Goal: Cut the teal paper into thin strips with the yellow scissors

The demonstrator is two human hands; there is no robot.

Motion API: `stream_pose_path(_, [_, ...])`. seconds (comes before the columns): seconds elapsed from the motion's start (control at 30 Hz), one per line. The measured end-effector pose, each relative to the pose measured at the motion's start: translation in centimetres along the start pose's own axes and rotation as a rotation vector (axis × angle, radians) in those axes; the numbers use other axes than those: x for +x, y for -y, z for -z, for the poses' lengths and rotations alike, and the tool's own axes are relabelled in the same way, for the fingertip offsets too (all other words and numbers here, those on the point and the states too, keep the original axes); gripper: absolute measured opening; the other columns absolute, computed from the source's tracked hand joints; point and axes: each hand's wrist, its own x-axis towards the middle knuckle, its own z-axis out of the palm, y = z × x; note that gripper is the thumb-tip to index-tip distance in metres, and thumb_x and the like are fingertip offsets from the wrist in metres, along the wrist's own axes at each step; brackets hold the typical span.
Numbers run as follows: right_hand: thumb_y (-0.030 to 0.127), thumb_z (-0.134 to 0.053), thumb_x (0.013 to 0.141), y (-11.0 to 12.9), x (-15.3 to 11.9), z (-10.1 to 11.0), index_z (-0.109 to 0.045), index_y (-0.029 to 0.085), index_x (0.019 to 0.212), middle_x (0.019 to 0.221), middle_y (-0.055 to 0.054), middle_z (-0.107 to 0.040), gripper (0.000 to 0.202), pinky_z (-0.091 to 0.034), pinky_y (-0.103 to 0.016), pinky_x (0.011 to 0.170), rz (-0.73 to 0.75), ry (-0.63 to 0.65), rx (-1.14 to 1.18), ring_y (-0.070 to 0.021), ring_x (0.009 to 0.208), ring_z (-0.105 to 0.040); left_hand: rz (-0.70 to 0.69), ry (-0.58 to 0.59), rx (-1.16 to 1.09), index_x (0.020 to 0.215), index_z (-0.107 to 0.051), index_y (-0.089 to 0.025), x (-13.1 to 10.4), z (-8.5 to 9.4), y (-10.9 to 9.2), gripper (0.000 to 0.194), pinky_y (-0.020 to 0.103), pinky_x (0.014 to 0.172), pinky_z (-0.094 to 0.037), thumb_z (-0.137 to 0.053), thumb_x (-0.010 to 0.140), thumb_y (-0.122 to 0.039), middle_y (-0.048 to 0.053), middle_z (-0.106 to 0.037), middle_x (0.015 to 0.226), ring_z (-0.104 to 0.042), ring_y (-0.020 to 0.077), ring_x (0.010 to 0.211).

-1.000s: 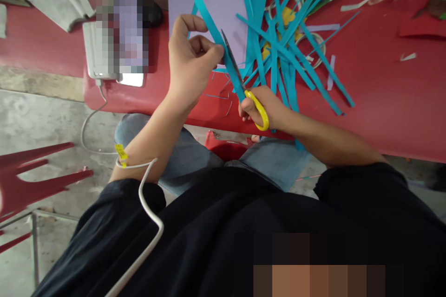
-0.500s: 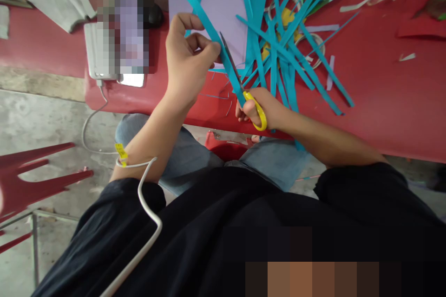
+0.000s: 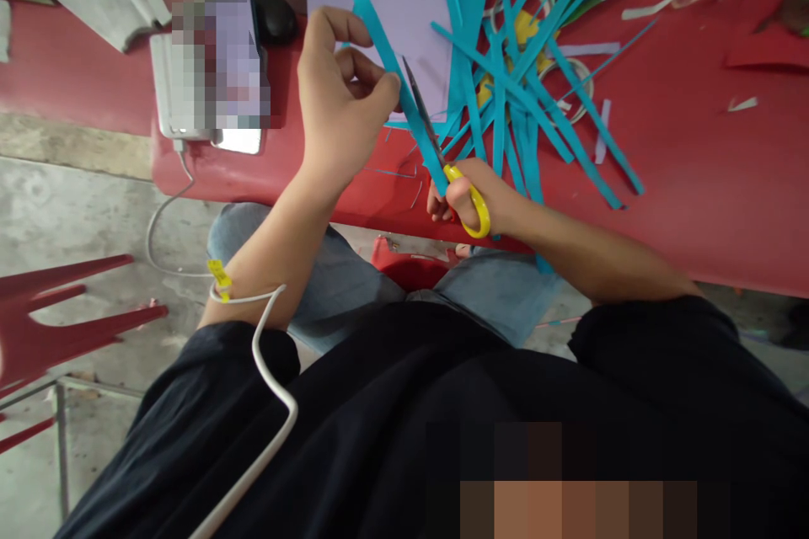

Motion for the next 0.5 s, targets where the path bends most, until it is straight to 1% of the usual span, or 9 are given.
stream_pose_path(0.1, [0.114,-0.047,0.076,0.6,0.0,-0.2,-0.061,0.023,0.08,0.078,-0.012,-0.074,0.092,-0.061,-0.039,0.062,-0.063,-0.05,0.032,-0.0279,0.073,-0.079,-0.009,0.002,0.005,0.106,-0.046,-0.032,-0.1,-0.2,-0.1,0.044,0.036,0.053,-0.045,-0.082,0.09,-0.012,-0.004,-0.045,0.084,-0.053,0.0103,0.066])
stream_pose_path(0.17, [0.117,-0.048,0.071,0.9,0.0,-0.2,-0.061,0.024,0.079,0.076,-0.012,-0.074,0.094,-0.061,-0.04,0.06,-0.089,-0.068,0.036,-0.0289,0.071,-0.079,-0.025,-0.025,0.002,0.104,-0.05,-0.035,-0.1,-0.3,-0.1,0.041,0.039,0.051,-0.043,-0.079,0.084,-0.013,-0.004,-0.046,0.077,-0.055,0.0144,0.063])
stream_pose_path(0.23, [0.116,-0.047,0.072,1.0,0.0,-0.2,-0.061,0.023,0.079,0.076,-0.011,-0.074,0.094,-0.06,-0.038,0.059,-0.086,-0.067,0.033,-0.0281,0.071,-0.079,0.0,-0.037,-0.011,0.099,-0.054,-0.038,-0.1,-0.4,-0.3,0.04,0.043,0.049,-0.042,-0.076,0.078,-0.013,-0.004,-0.049,0.071,-0.057,0.0195,0.061])
stream_pose_path(0.3, [0.115,-0.046,0.076,0.9,-0.1,-0.3,-0.06,0.022,0.08,0.075,-0.01,-0.073,0.094,-0.059,-0.036,0.059,-0.063,-0.069,0.023,-0.0261,0.07,-0.079,0.045,-0.037,-0.018,0.095,-0.057,-0.041,-0.1,-0.3,-0.7,0.039,0.045,0.048,-0.043,-0.072,0.076,-0.01,-0.004,-0.051,0.068,-0.06,0.0221,0.061])
stream_pose_path(0.37, [0.114,-0.045,0.078,0.8,-0.1,-0.3,-0.06,0.021,0.079,0.073,-0.009,-0.073,0.094,-0.058,-0.034,0.059,-0.053,-0.071,0.015,-0.0248,0.069,-0.078,0.065,-0.031,-0.021,0.093,-0.059,-0.04,0.0,-0.3,-1.1,0.039,0.045,0.048,-0.045,-0.071,0.076,-0.008,-0.004,-0.052,0.069,-0.061,0.0214,0.062])
stream_pose_path(0.5, [0.113,-0.042,0.08,0.5,-0.2,-0.3,-0.06,0.021,0.081,0.074,-0.009,-0.072,0.094,-0.059,-0.033,0.06,-0.05,-0.062,0.005,-0.0236,0.07,-0.078,0.036,-0.033,-0.053,0.093,-0.059,-0.039,0.0,-0.3,-1.3,0.039,0.047,0.046,-0.05,-0.071,0.075,-0.006,-0.004,-0.054,0.071,-0.059,0.0196,0.06])
